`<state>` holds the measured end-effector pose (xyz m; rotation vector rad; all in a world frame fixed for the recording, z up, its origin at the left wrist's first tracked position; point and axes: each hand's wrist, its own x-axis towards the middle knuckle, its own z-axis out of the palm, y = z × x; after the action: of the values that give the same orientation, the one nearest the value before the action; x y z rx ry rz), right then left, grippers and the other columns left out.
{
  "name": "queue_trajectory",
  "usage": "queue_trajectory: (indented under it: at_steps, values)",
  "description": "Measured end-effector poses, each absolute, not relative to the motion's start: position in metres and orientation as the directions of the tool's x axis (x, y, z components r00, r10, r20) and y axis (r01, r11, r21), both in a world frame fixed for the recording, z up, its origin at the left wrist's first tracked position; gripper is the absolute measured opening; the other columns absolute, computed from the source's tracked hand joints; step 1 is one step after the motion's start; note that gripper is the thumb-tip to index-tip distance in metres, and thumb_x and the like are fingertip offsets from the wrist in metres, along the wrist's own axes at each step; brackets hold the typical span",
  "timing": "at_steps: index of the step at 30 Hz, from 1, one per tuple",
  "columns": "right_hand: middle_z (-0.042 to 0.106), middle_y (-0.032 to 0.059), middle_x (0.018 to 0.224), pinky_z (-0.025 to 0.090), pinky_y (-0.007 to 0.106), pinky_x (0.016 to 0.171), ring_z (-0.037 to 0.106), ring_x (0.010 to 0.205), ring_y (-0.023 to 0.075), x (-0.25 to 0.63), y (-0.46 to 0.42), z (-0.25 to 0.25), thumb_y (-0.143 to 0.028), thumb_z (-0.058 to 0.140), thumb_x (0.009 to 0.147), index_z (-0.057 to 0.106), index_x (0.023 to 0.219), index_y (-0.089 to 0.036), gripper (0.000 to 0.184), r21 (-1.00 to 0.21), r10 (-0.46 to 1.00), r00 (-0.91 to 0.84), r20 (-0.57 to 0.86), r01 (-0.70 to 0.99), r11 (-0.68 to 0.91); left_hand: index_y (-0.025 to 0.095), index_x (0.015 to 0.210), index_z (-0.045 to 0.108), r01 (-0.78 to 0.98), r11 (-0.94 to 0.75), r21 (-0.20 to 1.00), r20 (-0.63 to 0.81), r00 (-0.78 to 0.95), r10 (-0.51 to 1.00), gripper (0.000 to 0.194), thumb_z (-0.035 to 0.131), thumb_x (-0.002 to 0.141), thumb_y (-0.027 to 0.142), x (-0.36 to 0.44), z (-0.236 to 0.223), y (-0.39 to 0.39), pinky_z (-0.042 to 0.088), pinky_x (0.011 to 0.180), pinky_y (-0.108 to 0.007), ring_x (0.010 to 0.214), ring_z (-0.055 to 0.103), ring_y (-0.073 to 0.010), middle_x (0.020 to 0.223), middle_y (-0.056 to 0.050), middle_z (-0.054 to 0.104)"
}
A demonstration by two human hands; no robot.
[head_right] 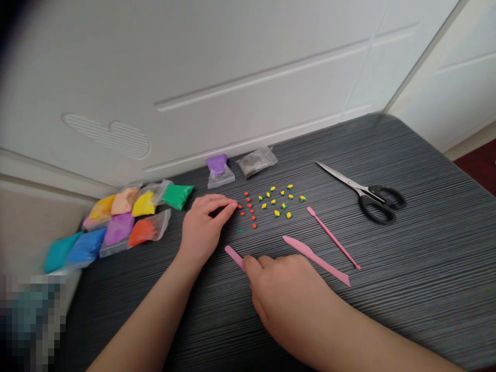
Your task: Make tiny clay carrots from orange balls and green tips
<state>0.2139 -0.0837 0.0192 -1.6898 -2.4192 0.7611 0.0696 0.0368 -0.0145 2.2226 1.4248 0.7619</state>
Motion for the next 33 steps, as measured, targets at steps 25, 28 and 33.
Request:
queue_trajectory:
  at_steps: [25,28,33]
  values:
    - [0.059,-0.0015,0.078,0.038,0.028,0.058,0.059,0.069,0.0158,0.2137,-0.0822,0.0198,-0.020,0.040,0.081,0.046,0.096,-0.024,0.016,-0.479,0.903,-0.354,-0.245,0.854,0.204,0.022,0.078,0.066,0.729,-0.416,0.543,0.229,0.347,0.909,0.016,0.052,0.077,0.030,0.0733,-0.0153,0.0363,0.038,0.081,-0.030,0.088,0.051,-0.0151,0.087,0.001,0.064]
    - [0.059,-0.0016,0.077,0.038,0.027,0.058,0.059,0.069,0.0157,0.2136,-0.0820,0.0199,-0.021,0.040,0.081,0.046,0.096,-0.025,0.016,-0.477,0.905,-0.348,-0.245,0.856,0.200,0.022,0.079,0.066,0.741,-0.415,0.528,0.238,0.340,0.910,0.017,0.052,0.077,0.031,0.0733,-0.0153,0.0361,0.037,0.082,-0.030,0.089,0.051,-0.0158,0.087,0.001,0.064]
    - [0.060,-0.0006,0.078,0.038,0.026,0.060,0.058,0.070,0.0143,0.2133,-0.0826,0.0208,-0.018,0.039,0.081,0.048,0.095,-0.023,0.017,-0.490,0.903,-0.353,-0.244,0.849,0.199,0.022,0.077,0.066,0.736,-0.423,0.528,0.233,0.353,0.906,0.017,0.052,0.077,0.032,0.0731,-0.0158,0.0368,0.037,0.083,-0.031,0.089,0.051,-0.0163,0.087,0.001,0.064]
